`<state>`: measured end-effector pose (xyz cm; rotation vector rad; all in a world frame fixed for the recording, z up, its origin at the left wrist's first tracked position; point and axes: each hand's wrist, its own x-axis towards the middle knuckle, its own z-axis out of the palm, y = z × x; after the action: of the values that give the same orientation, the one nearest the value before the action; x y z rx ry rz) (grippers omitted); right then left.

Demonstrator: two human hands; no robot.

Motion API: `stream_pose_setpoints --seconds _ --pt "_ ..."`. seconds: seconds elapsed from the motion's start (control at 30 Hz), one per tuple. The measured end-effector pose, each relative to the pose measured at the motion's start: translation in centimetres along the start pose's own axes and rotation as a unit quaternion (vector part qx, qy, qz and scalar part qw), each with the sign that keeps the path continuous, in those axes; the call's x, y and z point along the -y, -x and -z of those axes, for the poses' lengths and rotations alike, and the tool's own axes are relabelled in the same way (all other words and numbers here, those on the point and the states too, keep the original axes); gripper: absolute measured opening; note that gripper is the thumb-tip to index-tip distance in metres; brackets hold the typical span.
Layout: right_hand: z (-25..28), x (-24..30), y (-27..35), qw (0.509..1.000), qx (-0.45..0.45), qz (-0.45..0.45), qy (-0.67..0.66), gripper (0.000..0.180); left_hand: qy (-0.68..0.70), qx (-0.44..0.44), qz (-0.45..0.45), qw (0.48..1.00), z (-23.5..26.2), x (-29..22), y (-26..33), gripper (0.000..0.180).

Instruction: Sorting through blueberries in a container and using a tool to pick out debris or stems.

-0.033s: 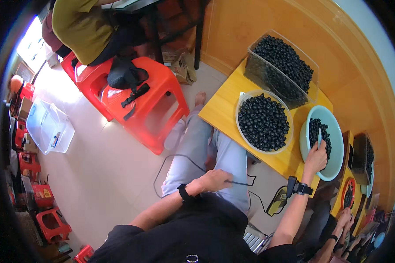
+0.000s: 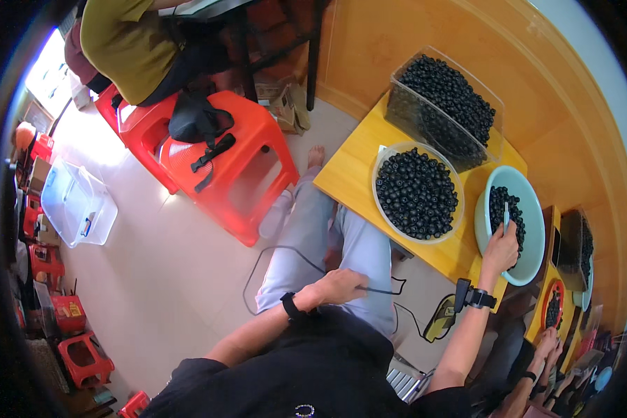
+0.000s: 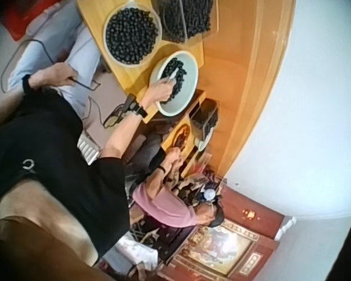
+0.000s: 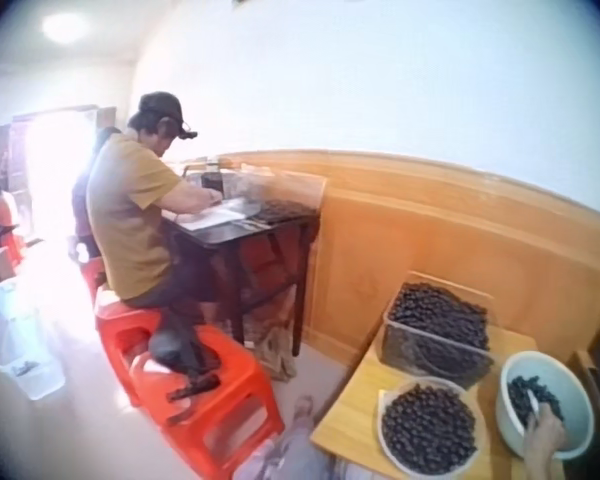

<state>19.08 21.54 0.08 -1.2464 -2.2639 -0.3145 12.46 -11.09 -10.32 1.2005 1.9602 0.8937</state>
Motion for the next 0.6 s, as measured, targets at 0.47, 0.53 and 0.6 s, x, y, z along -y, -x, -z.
stream_pose_setpoints --seconds 0.47,0.53,0.6 --pt "0.5 0.1 0.1 1.0 -0.02 0.0 0.005 0.017 0.056 -0.021 -0.006 0.998 2.1 0.9 0.8 0.02" --pt "0.5 0.6 0.2 1.0 -0.014 0.005 -0.023 0.015 0.066 -0.059 0.01 0.996 3.8 0.6 1.7 0.02" --pt "0.8 0.8 0.2 0.998 -0.024 0.011 -0.055 0.013 0.07 -0.084 0.01 0.994 5.7 0.1 2.1 0.019"
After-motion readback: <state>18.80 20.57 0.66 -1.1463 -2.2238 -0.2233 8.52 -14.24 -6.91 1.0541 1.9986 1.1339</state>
